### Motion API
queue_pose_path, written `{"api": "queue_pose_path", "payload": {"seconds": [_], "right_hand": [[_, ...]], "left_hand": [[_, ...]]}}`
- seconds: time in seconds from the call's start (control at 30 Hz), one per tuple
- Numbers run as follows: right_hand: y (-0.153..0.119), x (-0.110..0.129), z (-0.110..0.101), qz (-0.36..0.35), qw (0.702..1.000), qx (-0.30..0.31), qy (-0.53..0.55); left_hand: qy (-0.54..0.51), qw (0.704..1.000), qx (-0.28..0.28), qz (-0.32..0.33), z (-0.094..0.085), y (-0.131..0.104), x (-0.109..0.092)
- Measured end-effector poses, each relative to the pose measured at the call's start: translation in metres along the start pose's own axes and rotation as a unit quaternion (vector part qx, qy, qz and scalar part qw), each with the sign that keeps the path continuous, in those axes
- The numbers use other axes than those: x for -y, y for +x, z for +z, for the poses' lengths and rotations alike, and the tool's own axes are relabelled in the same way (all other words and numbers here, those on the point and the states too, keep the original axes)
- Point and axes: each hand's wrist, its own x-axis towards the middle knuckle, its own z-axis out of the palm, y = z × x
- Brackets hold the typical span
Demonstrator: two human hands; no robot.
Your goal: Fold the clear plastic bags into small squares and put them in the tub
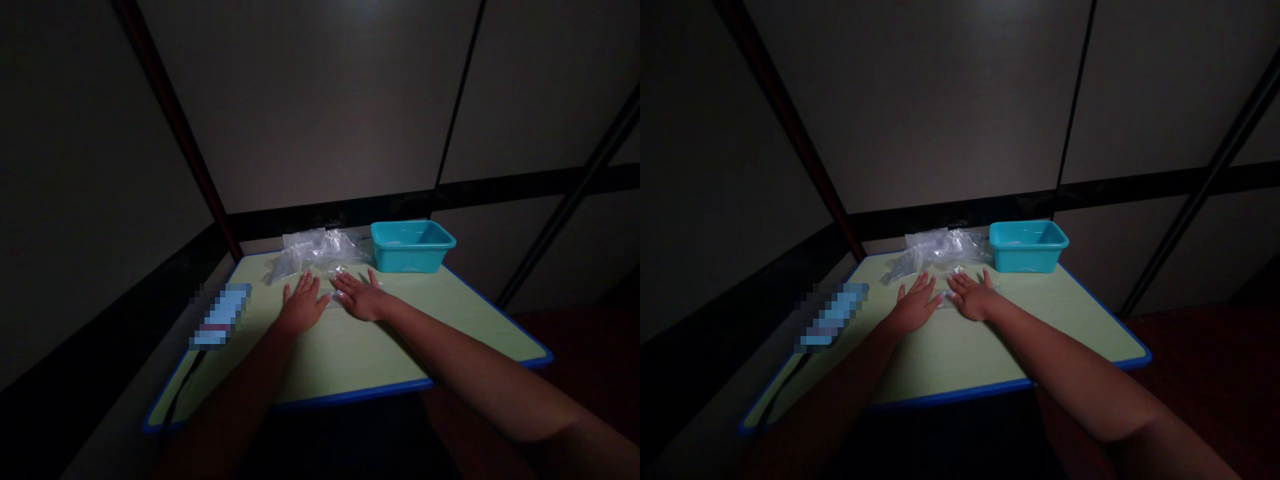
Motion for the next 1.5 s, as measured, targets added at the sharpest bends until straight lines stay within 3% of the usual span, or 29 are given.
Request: {"api": "queue_pose_path", "payload": {"seconds": [0.2, 0.57, 0.77, 1.17, 1.5], "right_hand": [[-0.005, 0.019, 0.002, -0.062, 0.998, 0.008, 0.020], [-0.002, 0.016, 0.003, -0.050, 0.998, 0.027, 0.014], [-0.002, 0.017, 0.002, -0.034, 0.999, 0.033, 0.015], [0.000, 0.003, 0.001, -0.021, 0.998, 0.054, 0.001], [-0.003, -0.010, -0.018, 0.080, 0.988, 0.135, -0.012]], "left_hand": [[0.018, 0.992, -0.092, -0.088, -0.007, 0.000, 0.004], [-0.039, 0.997, 0.008, 0.067, -0.006, -0.002, -0.007], [-0.021, 0.997, 0.053, 0.044, 0.002, 0.002, -0.002], [0.003, 0.998, 0.060, -0.012, 0.009, 0.004, 0.004], [-0.012, 0.995, 0.083, -0.053, 0.005, 0.002, 0.011]]}}
